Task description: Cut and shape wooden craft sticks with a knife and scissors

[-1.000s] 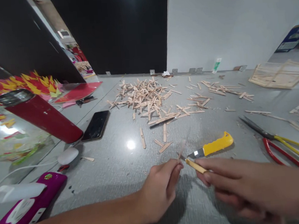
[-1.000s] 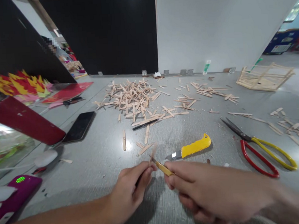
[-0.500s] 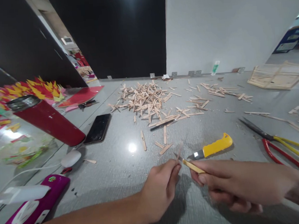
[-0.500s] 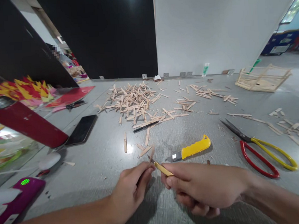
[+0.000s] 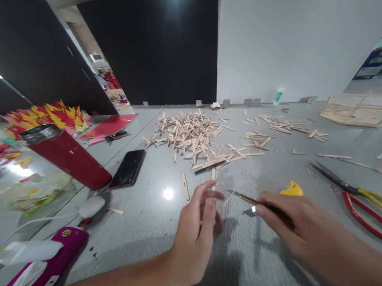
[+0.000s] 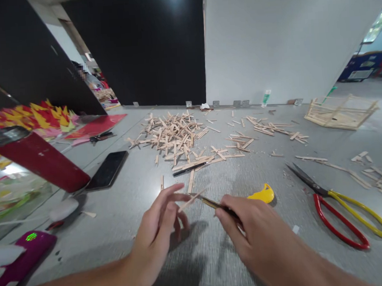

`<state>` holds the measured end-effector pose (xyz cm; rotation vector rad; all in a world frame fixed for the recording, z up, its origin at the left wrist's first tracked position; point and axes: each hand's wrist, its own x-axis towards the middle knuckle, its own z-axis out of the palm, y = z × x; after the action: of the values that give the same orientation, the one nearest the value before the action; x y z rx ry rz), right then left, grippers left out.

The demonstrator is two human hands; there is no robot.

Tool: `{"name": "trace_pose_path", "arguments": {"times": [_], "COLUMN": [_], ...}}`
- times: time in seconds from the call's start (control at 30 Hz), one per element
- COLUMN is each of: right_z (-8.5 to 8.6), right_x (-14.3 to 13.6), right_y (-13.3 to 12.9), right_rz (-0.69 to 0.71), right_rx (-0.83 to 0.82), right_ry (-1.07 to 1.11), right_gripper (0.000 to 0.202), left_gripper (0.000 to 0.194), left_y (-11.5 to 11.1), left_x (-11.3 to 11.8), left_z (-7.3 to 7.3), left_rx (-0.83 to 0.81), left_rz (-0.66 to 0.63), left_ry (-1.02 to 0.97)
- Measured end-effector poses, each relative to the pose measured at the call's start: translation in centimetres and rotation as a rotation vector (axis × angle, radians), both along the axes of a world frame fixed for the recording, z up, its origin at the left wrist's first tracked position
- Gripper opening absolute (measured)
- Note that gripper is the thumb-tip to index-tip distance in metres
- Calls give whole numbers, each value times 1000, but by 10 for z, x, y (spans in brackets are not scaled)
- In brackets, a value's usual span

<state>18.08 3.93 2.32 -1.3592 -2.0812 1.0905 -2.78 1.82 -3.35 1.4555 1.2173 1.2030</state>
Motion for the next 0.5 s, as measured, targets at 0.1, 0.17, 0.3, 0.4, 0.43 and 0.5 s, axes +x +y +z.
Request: {"name": "trace_pose_path", "arguments": {"times": [0.1, 0.17, 0.3, 0.4, 0.43, 0.5], "right_z": [5, 3, -4, -1, 2, 11], "right_x": [-1, 4, 18, 17, 13, 4], "right_y": [4, 2, -9, -16, -18, -23], "right_rz": [-4, -14, -54, -55, -52, -71], "right_rx": [-50, -81, -121, -218, -311, -555], "right_ry": [10, 11, -23, -39, 0, 146], "right_gripper": [30, 29, 28, 38, 42, 49], "left_gripper": [46, 42, 45, 39, 36, 36], "left_y": [-1, -1, -2, -8, -10, -14], "left_x": [-4, -6, -6, -4, -3, -1], "left_z": [11, 14, 11, 7, 6, 4], "left_rx": [-49, -13, 42, 77, 80, 21], "left_rz": [-136, -168, -190, -214, -229, -272], "left_ry": [114, 233, 311, 314, 310, 276]}}
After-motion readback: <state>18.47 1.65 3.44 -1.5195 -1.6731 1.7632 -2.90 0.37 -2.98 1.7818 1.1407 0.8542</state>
